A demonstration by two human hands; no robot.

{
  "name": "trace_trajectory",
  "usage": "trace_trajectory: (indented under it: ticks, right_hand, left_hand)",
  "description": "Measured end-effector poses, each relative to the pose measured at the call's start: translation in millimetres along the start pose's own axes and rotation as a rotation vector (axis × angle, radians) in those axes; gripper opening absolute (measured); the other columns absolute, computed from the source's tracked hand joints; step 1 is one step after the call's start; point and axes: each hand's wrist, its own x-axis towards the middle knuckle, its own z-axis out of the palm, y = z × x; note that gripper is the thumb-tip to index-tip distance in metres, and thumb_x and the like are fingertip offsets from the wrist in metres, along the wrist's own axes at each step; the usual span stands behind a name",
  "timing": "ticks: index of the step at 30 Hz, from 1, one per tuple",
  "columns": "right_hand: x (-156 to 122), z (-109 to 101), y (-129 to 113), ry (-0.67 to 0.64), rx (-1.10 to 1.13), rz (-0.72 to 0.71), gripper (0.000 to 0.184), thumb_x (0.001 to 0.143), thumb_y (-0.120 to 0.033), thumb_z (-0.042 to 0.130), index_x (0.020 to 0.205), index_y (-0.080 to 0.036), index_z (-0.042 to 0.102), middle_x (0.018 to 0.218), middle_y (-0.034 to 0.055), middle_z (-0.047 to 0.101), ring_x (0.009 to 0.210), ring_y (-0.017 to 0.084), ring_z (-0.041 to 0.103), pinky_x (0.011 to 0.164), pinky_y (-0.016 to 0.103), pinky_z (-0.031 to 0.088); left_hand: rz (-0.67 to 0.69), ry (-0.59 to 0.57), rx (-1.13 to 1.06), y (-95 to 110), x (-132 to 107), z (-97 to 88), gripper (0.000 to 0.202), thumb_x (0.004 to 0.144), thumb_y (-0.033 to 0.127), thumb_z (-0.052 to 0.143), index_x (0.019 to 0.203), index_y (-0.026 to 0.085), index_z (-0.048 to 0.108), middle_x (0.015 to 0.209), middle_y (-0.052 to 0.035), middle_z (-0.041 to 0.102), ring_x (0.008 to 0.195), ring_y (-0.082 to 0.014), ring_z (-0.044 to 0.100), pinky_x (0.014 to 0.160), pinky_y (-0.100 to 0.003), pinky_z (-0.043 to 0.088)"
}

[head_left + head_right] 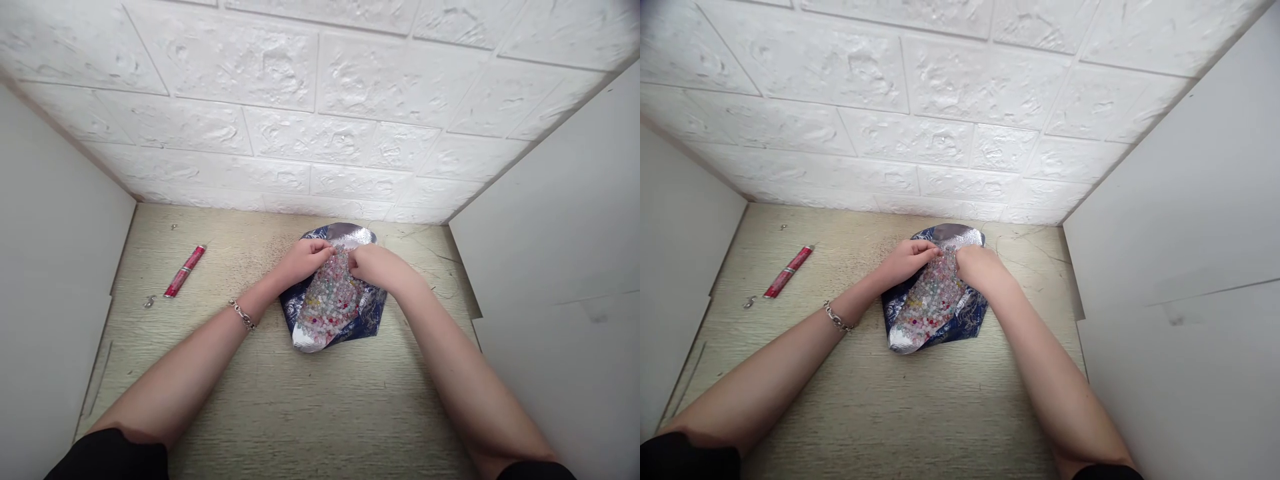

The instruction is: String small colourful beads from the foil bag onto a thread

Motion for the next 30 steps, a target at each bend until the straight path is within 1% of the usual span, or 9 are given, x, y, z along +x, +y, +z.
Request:
trace_trajectory:
  ticks: [3,7,10,12,14,17,22,26,30]
  right_hand:
    - [3.6,3.7,2.1,0.056,0.035,-0.031,0.012,0.070,-0.015,0.043,0.071,-0.015,0.055,0.077,0.0071,0.058,0.065,0.015,0.051,0.054,0.025,0.032]
    - [14.8,11.5,10.6,0.315,0.155,-0.164,0.012,0.074,-0.017,0.041,0.079,-0.017,0.052,0.086,0.0063,0.055,0.076,0.016,0.050,0.066,0.028,0.036]
    - [23.6,17.4,14.4,0.493,0.333,-0.247,0.010,0.076,-0.016,0.040,0.081,-0.016,0.050,0.087,0.0055,0.053,0.081,0.015,0.048,0.072,0.028,0.036]
    - [28.6,21.8,14.1,0.552,0.515,-0.269,0.008,0.076,-0.017,0.042,0.080,-0.017,0.049,0.085,0.0042,0.052,0.078,0.014,0.048,0.070,0.027,0.037]
    - [33.3,27.3,12.6,0.526,0.759,-0.252,0.008,0.076,-0.020,0.042,0.081,-0.017,0.048,0.082,0.0024,0.052,0.069,0.012,0.048,0.065,0.026,0.038]
    - [39.7,36.4,11.4,0.376,1.136,-0.223,0.011,0.076,-0.025,0.044,0.083,-0.017,0.047,0.072,-0.0010,0.050,0.057,0.009,0.047,0.057,0.025,0.038]
    - [42.6,45.2,13.9,0.234,1.572,-0.233,0.019,0.070,-0.032,0.056,0.081,-0.018,0.051,0.072,-0.0023,0.052,0.056,0.007,0.047,0.058,0.024,0.038]
    - [38.5,44.1,15.6,0.181,1.791,-0.222,0.022,0.063,-0.030,0.065,0.076,-0.018,0.053,0.088,-0.0015,0.055,0.058,0.005,0.048,0.060,0.023,0.040]
    - [36.5,42.6,17.0,0.148,1.859,-0.234,0.019,0.064,-0.028,0.065,0.077,-0.019,0.054,0.092,-0.0014,0.055,0.059,0.005,0.049,0.061,0.023,0.041]
  left_hand:
    - [-0.016,0.007,-0.052,-0.3,0.4,-0.1,0.031,0.075,0.039,0.044,0.072,0.014,0.061,0.063,0.0005,0.056,0.060,-0.0097,0.047,0.058,-0.023,0.035]
    - [-0.021,0.039,-0.115,-1.5,1.0,-0.4,0.030,0.074,0.039,0.046,0.072,0.013,0.061,0.066,-0.0004,0.058,0.061,-0.0099,0.048,0.060,-0.023,0.036]
    - [-0.024,0.076,-0.143,-3.3,1.2,-0.5,0.030,0.073,0.039,0.047,0.074,0.013,0.062,0.070,-0.0013,0.060,0.065,-0.0104,0.049,0.063,-0.023,0.037]
    - [-0.026,0.096,-0.157,-4.7,1.4,-0.3,0.030,0.073,0.039,0.048,0.076,0.013,0.063,0.072,-0.0016,0.061,0.067,-0.0107,0.051,0.064,-0.023,0.037]
    - [-0.023,0.113,-0.166,-6.0,1.8,0.0,0.030,0.073,0.039,0.048,0.077,0.013,0.063,0.073,-0.0017,0.062,0.068,-0.0110,0.051,0.065,-0.023,0.038]
    - [-0.012,0.140,-0.170,-7.5,2.6,0.6,0.030,0.073,0.039,0.048,0.076,0.013,0.063,0.073,-0.0017,0.063,0.068,-0.0114,0.052,0.065,-0.023,0.038]
    - [0.012,0.168,-0.157,-8.4,2.4,1.6,0.030,0.074,0.039,0.048,0.077,0.014,0.064,0.074,-0.0021,0.064,0.071,-0.0126,0.054,0.067,-0.024,0.039]
    - [0.018,0.163,-0.140,-8.3,1.8,2.0,0.030,0.074,0.039,0.048,0.076,0.014,0.064,0.074,-0.0022,0.064,0.070,-0.0126,0.054,0.067,-0.024,0.039]
    - [0.017,0.159,-0.134,-8.2,2.0,2.0,0.030,0.074,0.039,0.048,0.077,0.014,0.064,0.074,-0.0023,0.065,0.070,-0.0126,0.055,0.067,-0.024,0.040]
